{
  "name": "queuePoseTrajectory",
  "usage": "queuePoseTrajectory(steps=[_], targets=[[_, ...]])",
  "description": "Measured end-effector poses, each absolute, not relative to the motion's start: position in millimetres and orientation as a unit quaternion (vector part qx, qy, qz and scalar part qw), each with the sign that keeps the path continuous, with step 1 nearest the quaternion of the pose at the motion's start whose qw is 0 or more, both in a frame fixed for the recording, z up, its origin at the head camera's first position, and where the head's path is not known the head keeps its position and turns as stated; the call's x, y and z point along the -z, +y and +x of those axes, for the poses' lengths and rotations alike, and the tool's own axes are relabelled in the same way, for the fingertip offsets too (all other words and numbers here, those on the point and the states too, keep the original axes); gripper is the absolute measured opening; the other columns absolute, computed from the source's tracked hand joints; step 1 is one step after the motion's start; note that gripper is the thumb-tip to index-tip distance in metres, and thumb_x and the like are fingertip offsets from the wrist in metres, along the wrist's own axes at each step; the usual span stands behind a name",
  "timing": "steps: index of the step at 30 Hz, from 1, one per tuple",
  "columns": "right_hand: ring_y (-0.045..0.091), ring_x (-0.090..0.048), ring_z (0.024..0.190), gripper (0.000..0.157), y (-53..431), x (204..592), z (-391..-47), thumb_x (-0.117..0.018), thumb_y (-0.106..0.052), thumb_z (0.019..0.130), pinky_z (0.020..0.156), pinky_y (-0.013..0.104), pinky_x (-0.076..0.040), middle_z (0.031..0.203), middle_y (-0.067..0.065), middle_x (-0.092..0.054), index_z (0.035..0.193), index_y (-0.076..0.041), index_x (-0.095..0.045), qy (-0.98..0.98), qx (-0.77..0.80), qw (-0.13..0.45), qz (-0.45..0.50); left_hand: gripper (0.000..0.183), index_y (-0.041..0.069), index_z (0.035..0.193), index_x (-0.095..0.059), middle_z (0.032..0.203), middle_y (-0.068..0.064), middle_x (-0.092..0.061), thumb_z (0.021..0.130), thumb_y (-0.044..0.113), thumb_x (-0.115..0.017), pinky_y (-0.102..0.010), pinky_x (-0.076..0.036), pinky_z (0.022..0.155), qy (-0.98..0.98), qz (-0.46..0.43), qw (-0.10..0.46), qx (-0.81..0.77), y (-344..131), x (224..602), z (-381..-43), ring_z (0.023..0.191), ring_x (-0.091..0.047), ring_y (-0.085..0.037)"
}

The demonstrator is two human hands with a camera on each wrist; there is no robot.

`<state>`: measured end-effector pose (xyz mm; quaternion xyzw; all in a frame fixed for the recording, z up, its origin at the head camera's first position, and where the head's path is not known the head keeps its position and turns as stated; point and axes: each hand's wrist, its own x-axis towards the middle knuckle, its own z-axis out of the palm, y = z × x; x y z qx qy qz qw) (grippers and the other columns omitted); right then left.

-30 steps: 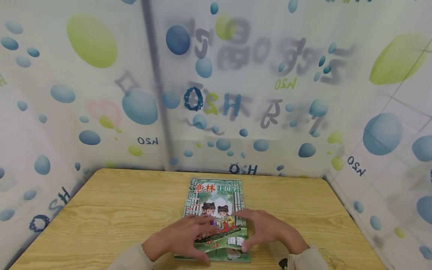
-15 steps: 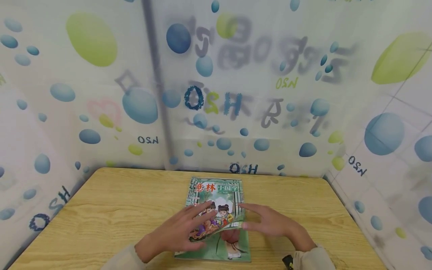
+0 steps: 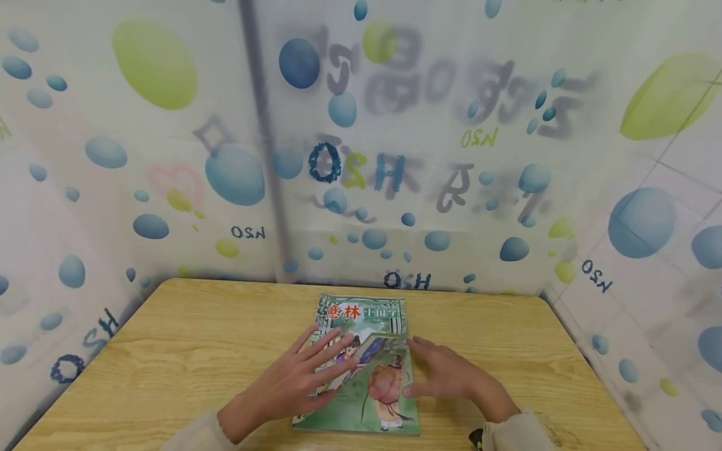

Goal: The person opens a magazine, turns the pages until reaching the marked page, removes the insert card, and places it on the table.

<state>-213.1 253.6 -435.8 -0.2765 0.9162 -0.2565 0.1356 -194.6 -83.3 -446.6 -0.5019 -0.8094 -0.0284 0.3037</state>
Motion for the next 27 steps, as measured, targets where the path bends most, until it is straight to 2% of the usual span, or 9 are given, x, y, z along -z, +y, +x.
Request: queuePoseTrajectory(steps=[3,7,12,19,23,27], targets=[[0.051,-0.034,0.138,0.1,250,440,-211,-0.077,-0.055,0.079,0.105,0.07,-0.031,0.154,0.029,-0.033,0.15,0.002,-0.038,0.914,0.242,0.146,-0.292,0.07,0.023,0.146,-0.051,0.161,-0.004,-0.031,0.083,0.041,-0.076,-0.06,-0.031,0.112,-0.806,-0.498,0.319,0.004,-85,445,-194,0.148,-0.028,-0.025],[0.048,-0.033,0.14,0.105,246,446,-207,-0.081,-0.06,0.071,0.106,0.071,-0.027,0.158,0.021,-0.031,0.152,-0.009,-0.04,0.904,0.238,0.161,-0.315,0.057,0.022,0.137,-0.061,0.159,-0.004,-0.036,0.085,0.04,-0.073,-0.06,-0.026,0.114,-0.807,-0.487,0.333,-0.019,-86,441,-192,0.148,-0.029,-0.024],[0.046,-0.033,0.141,0.1,244,453,-205,-0.085,-0.057,0.067,0.104,0.075,-0.024,0.157,0.019,-0.035,0.149,-0.016,-0.046,0.886,0.235,0.156,-0.368,0.05,0.019,0.131,-0.066,0.156,-0.005,-0.041,0.085,0.036,-0.073,-0.059,-0.024,0.115,-0.804,-0.486,0.341,-0.042,-89,440,-189,0.147,-0.031,-0.025],[0.04,-0.034,0.143,0.097,245,457,-206,-0.083,-0.06,0.067,0.105,0.076,-0.022,0.156,0.016,-0.037,0.149,-0.019,-0.048,0.887,0.219,0.141,-0.382,0.046,0.017,0.13,-0.068,0.149,-0.004,-0.05,0.085,0.028,-0.071,-0.053,-0.025,0.117,-0.809,-0.482,0.319,-0.109,-91,434,-183,0.147,-0.032,-0.025],[0.04,-0.034,0.143,0.098,244,456,-206,-0.084,-0.059,0.066,0.106,0.075,-0.022,0.156,0.015,-0.038,0.148,-0.019,-0.05,0.889,0.218,0.144,-0.376,0.035,0.017,0.123,-0.071,0.148,-0.003,-0.052,0.089,0.022,-0.068,-0.05,-0.019,0.12,-0.814,-0.48,0.289,-0.153,-87,430,-180,0.146,-0.032,-0.025],[0.041,-0.034,0.142,0.098,243,454,-205,-0.085,-0.058,0.065,0.105,0.075,-0.023,0.156,0.016,-0.038,0.147,-0.016,-0.05,0.888,0.22,0.142,-0.379,0.024,0.021,0.115,-0.075,0.144,-0.003,-0.056,0.092,0.021,-0.067,-0.049,-0.021,0.119,-0.819,-0.477,0.269,-0.173,-83,426,-179,0.142,-0.039,-0.024]])
